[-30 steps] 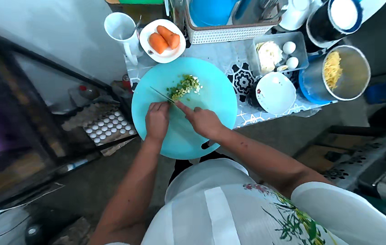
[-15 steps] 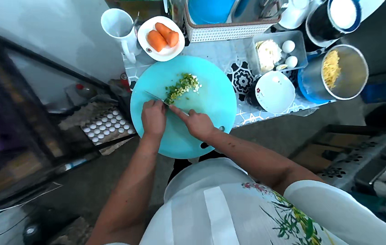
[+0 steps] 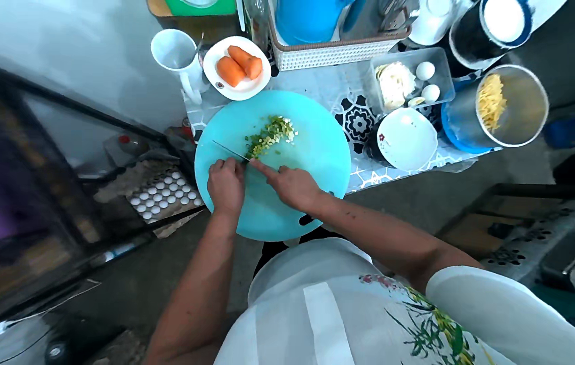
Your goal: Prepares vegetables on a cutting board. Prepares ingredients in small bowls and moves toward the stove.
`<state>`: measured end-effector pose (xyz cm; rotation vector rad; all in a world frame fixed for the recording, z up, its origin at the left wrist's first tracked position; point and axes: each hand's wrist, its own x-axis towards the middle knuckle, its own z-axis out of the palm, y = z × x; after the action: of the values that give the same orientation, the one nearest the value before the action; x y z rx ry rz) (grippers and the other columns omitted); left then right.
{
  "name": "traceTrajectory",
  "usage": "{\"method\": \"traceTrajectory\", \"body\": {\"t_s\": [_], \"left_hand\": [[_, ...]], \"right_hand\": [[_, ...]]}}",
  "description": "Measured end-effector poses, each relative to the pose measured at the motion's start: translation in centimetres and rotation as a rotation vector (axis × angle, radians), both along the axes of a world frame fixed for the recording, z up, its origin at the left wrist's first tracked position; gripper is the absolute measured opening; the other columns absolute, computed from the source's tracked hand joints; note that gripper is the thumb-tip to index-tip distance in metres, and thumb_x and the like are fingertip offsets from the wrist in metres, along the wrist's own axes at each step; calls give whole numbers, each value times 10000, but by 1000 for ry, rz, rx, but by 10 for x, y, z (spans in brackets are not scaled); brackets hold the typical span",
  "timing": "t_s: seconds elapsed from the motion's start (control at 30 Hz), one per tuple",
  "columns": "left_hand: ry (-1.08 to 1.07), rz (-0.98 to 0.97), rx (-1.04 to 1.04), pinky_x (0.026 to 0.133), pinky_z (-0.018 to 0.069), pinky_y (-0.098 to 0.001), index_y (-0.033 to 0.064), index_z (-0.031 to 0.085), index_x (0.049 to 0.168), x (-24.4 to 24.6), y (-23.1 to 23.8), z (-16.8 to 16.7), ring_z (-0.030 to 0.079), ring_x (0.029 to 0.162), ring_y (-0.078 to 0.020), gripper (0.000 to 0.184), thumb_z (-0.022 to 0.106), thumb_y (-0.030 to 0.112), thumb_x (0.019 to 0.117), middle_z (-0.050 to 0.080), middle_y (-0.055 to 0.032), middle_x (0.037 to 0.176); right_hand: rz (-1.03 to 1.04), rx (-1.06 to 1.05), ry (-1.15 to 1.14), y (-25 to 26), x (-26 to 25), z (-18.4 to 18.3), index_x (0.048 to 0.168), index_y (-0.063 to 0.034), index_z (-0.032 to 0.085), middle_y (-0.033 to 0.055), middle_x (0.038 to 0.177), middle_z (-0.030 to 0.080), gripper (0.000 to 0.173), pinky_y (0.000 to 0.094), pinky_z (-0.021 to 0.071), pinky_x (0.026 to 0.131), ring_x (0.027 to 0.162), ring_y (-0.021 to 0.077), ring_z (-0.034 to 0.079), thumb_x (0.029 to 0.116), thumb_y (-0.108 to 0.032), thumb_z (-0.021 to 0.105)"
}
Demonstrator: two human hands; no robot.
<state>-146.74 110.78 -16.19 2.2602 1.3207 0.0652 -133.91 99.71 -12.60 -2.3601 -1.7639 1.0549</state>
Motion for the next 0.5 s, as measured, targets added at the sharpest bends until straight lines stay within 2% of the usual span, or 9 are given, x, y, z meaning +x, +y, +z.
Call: {"method": "traceTrajectory", "body": {"t_s": [0.1,0.13,0.23,0.33,0.4,0.5], "left_hand": [[14,-69,77,906,538,-607,-68,685,1087,-4,-10,-7,632,1114,-476,197,564,77,1035,653,-286,1128],[25,-101,101,909,542,-596,-71,679,1102,-6,-14,-10,623,1127,-477,197,547,59,1034,642,-288,1152],[8,-90,65,977,515,-569,-48,690,1187,-10,-18,-10,594,1181,-460,242,510,14,1037,636,-269,1216],[-62,-25,45,975,518,-570,-35,720,1122,-13,-13,-6,629,1150,-448,220,537,60,1045,672,-262,1162],[-51,-14,0,975,517,-580,-45,702,1098,-12,-10,-4,628,1145,-454,206,545,78,1044,660,-271,1155],[0,3,-37,983,515,-562,-33,709,1096,-9,-7,-5,628,1158,-431,201,549,75,1039,667,-253,1154]], "right_hand": [[10,-64,-3,-8,-6,-4,1632,-468,162,231,1121,622,732,517,562,651,768,378,675,1069,-131,487],[10,-64,4,-9,-5,-11,1630,-476,159,228,1116,628,729,521,563,658,780,380,678,1072,-140,485],[-6,1,71,3,6,-19,1621,-450,237,187,1009,683,576,565,557,681,834,396,685,1108,-307,455],[17,67,29,2,6,-9,1616,-420,283,175,988,672,579,534,556,629,768,369,678,1093,-288,494],[38,7,-43,-7,-4,-4,1624,-462,217,202,1065,637,678,507,552,596,707,353,662,1075,-197,513],[43,-78,-61,-10,-12,-16,1627,-492,143,224,1122,624,779,509,562,626,738,369,675,1052,-115,509]]}}
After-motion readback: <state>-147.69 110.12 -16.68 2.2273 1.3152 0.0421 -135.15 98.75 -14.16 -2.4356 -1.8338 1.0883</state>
